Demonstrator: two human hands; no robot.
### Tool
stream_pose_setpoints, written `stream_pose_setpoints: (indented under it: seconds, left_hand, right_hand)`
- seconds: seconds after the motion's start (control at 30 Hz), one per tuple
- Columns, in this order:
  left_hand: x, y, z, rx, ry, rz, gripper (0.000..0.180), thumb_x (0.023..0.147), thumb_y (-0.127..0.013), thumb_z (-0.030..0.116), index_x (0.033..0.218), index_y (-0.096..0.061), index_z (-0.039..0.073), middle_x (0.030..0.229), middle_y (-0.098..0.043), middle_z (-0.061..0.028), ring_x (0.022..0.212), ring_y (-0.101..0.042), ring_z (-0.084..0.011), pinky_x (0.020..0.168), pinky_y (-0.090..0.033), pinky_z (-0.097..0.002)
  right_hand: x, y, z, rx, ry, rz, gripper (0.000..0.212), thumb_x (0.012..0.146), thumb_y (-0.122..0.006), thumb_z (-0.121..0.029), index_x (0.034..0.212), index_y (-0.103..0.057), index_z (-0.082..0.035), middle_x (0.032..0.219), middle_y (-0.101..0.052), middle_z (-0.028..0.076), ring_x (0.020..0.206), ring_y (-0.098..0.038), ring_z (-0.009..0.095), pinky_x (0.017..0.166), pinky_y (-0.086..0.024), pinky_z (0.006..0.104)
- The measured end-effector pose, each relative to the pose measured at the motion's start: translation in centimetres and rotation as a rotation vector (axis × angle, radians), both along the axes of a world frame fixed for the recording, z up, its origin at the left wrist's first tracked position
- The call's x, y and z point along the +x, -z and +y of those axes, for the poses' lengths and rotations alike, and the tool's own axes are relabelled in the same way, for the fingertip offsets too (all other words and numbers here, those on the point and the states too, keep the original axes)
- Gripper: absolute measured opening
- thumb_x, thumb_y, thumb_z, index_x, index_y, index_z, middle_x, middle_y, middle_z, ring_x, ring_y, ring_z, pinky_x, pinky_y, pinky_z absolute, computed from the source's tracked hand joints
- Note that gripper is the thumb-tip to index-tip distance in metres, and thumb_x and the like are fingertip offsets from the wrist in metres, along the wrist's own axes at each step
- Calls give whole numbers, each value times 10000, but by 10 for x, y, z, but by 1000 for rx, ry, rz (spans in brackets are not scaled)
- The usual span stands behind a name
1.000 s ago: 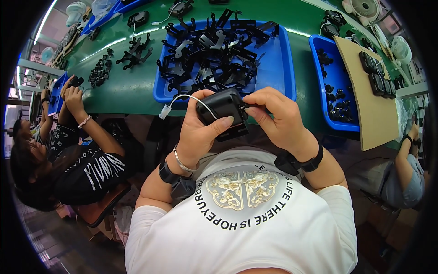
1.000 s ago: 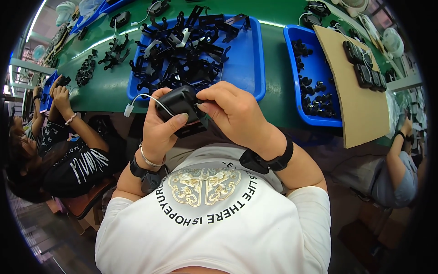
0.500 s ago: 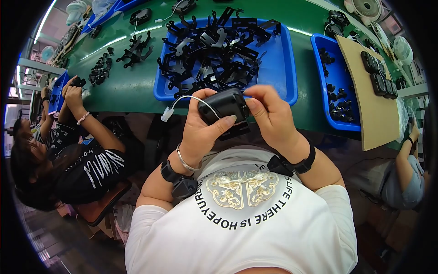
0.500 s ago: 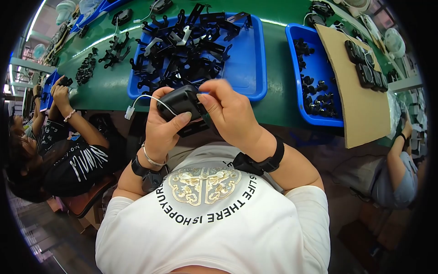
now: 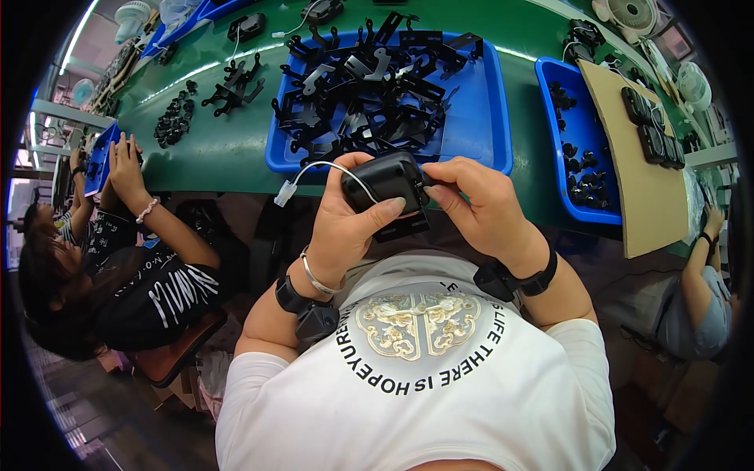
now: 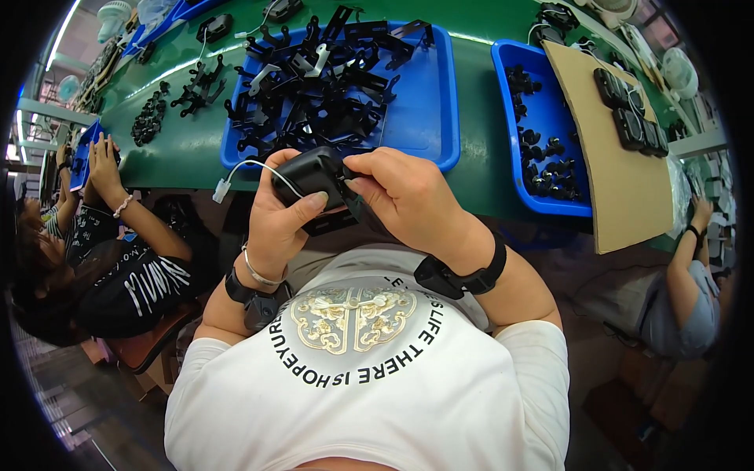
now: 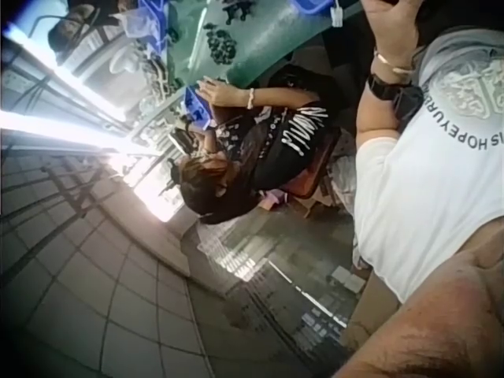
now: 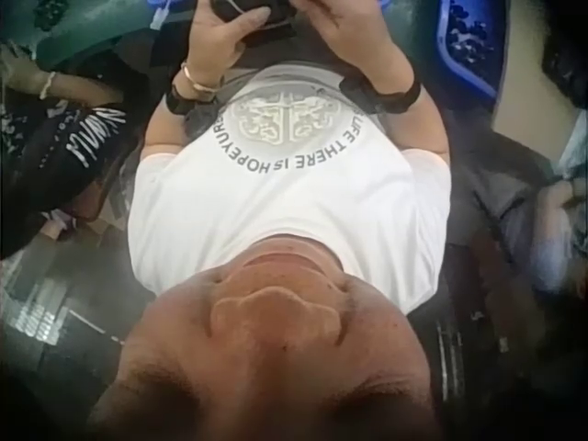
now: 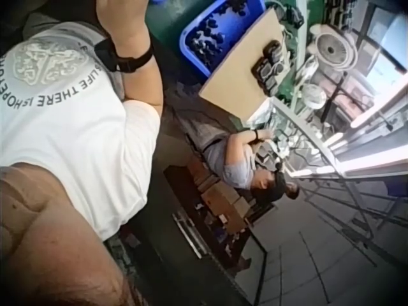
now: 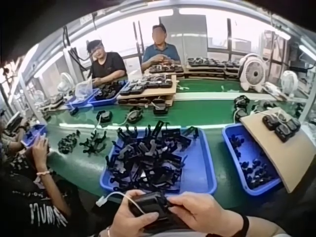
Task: Assembling small electronic components by inserting a wire connector into a plastic housing.
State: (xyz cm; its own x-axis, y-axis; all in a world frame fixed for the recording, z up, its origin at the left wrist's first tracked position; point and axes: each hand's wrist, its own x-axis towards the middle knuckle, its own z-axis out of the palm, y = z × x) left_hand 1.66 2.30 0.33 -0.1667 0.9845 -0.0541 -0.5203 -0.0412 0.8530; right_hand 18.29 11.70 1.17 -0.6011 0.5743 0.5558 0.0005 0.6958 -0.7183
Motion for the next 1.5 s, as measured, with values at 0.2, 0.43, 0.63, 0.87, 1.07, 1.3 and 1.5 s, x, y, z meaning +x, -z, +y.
stream_pose_setpoints:
  seconds: [0.2,0.43,0.63,0.87,1.07,1.3,1.5]
  left_hand:
    - [0,-5,0,6,35,-14,530,760,-680,-25,1155,-337,60,1083,-516,-109,980,-568,-178,828,-539,-351]
    - [-1,-1,-1,8,50,46,543,756,-697,1,1161,-342,64,1078,-519,-97,977,-563,-158,818,-531,-309]
    - [-1,3,0,33,55,41,543,757,-693,-5,1165,-340,61,1083,-518,-95,985,-563,-168,826,-530,-316]
    - [3,-5,1,-23,65,-91,532,762,-675,-25,1165,-338,57,1091,-512,-107,990,-568,-188,849,-526,-342]
    - [0,1,-1,-2,55,-26,535,759,-681,-19,1163,-341,61,1080,-514,-103,975,-570,-177,840,-525,-328]
    - [-1,6,-2,51,68,163,555,748,-712,12,1166,-352,71,1052,-526,-76,937,-559,-127,800,-504,-259]
    - [1,5,-1,39,46,126,549,751,-708,9,1164,-353,70,1058,-528,-76,938,-559,-125,799,-502,-254]
  right_hand:
    - [6,-8,4,-14,-48,-144,148,868,-603,-151,855,-589,-4,708,-550,67,580,-505,153,524,-402,266]
    - [7,-6,7,-403,-190,-168,290,917,-549,-277,793,-561,-16,674,-481,10,592,-416,84,534,-359,218]
    - [2,3,1,-645,-163,-5,234,896,-589,-229,823,-563,-8,690,-497,17,608,-432,79,547,-363,201]
    - [3,5,-3,-114,7,60,143,850,-632,-96,928,-585,14,771,-583,72,624,-516,110,557,-405,211]
    - [7,-4,-1,-99,-55,-11,133,836,-633,-82,920,-599,16,780,-606,73,620,-544,130,553,-426,231]
    - [15,-10,10,-352,-172,-253,194,861,-627,-178,847,-573,7,739,-558,44,598,-493,95,535,-395,208]
    - [1,2,-2,-587,-77,42,224,878,-616,-208,821,-553,-1,723,-516,24,600,-437,58,531,-366,194]
